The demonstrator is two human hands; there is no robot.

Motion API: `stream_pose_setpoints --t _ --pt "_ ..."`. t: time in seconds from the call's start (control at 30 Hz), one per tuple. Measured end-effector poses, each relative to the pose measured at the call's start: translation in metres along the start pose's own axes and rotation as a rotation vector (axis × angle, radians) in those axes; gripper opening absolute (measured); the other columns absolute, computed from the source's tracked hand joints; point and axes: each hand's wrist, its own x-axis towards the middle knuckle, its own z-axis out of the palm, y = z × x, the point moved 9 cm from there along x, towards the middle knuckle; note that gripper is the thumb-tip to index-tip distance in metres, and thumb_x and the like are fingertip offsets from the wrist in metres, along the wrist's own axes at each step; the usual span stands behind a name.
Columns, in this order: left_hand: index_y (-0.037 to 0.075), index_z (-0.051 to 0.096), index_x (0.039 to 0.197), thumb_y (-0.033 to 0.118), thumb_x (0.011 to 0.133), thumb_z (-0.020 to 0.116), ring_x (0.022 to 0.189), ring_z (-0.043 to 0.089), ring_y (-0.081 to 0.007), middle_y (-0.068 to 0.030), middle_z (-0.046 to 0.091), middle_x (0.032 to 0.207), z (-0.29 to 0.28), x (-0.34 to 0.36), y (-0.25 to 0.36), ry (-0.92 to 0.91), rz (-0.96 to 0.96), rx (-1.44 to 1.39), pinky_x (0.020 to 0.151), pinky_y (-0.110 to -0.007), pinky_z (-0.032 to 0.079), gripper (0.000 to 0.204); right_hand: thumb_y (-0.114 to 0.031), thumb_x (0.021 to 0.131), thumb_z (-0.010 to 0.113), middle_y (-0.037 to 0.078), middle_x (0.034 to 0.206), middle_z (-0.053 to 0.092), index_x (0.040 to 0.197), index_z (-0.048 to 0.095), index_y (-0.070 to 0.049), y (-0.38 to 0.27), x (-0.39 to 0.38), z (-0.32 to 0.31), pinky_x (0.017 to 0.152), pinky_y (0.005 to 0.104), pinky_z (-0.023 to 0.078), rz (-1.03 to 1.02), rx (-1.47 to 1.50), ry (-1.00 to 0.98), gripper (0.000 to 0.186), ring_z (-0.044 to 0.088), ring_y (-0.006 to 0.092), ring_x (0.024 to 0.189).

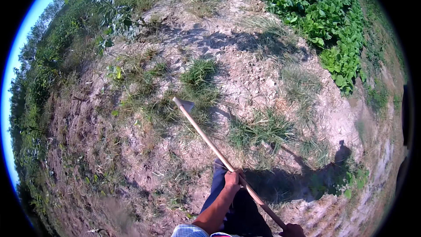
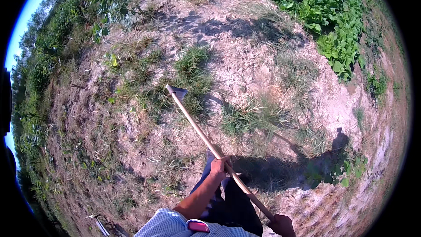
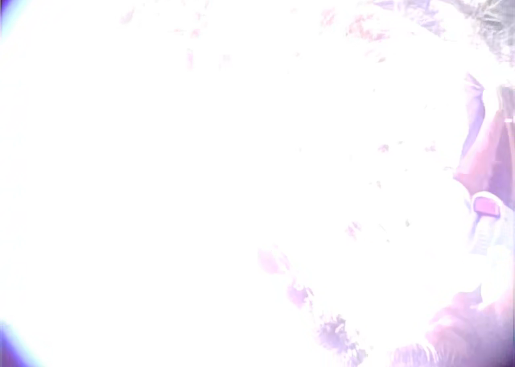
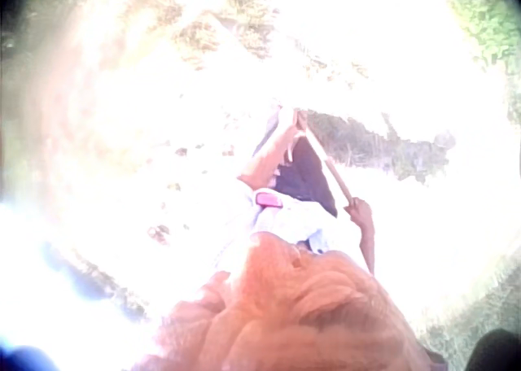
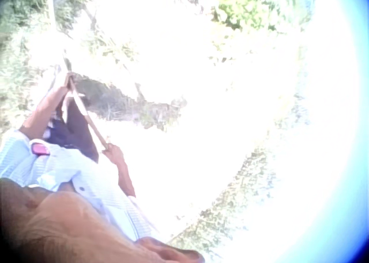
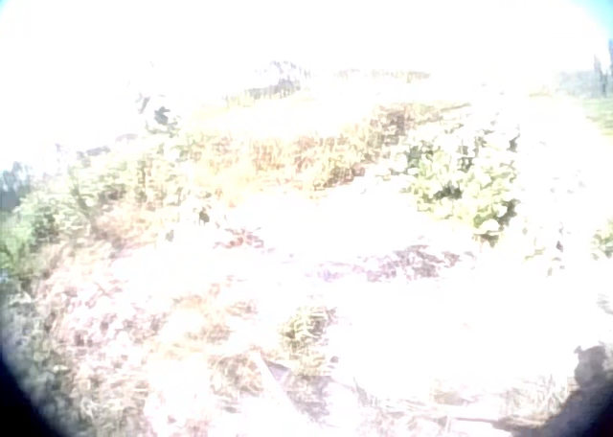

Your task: The person uses a hoe to remove weeds from a patch of soil in an outdoor garden. They repeatedly swing the tool to cut and gather weeds, moving across the area to clear vegetation.

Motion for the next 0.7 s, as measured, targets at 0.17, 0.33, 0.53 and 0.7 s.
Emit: stream_pose_setpoints --t 0.17,0.33,0.53,0.7 --pt "0.004 0.048 0.075 0.009 0.081 0.058 0.041 0.048 -0.0195 -0.0068 0.048 0.056 -0.058 0.024 0.159 0.057 0.25 -0.265 0.039 -0.033 0.043 0.012 -0.043 0.071 0.064 0.016 0.083 0.064 0.09 0.062 -0.006 -0.147 0.069 -0.047 0.072 0.0427 0.049 -0.122 -0.061 -0.031 0.042 0.063 0.0333 0.081" --pt "0.007 0.046 0.074 0.015 0.084 0.059 0.04 0.048 -0.0173 -0.0054 0.047 0.054 -0.086 0.03 0.248 0.145 0.357 -0.222 0.037 -0.03 0.042 0.018 -0.046 0.071 0.063 0.016 0.084 0.064 0.093 0.06 -0.006 -0.209 0.104 -0.063 0.076 0.0435 0.048 -0.098 0.008 -0.087 0.046 0.062 0.0338 0.085" --pt "0.005 0.049 0.065 0.013 0.084 0.059 0.036 0.045 -0.019 -0.0063 0.047 0.049 -0.081 0.061 0.127 0.196 0.068 -0.191 0.034 -0.031 0.04 0.023 -0.045 0.072 0.063 0.018 0.084 0.064 0.092 0.06 -0.005 -0.164 0.059 -0.067 0.073 0.0449 0.049 0.083 -0.131 -0.134 0.044 0.063 0.0344 0.083" --pt "0.004 0.049 0.08 0.013 0.085 0.06 0.043 0.046 -0.0185 -0.0053 0.045 0.055 -0.039 0.039 0.044 0.185 -0.246 -0.373 0.037 -0.035 0.042 0.015 -0.029 0.08 0.054 0.023 0.092 0.061 0.098 0.056 -0.003 -0.183 -0.012 -0.134 0.074 0.0495 0.047 0.178 -0.125 -0.117 0.032 0.059 0.0401 0.087"
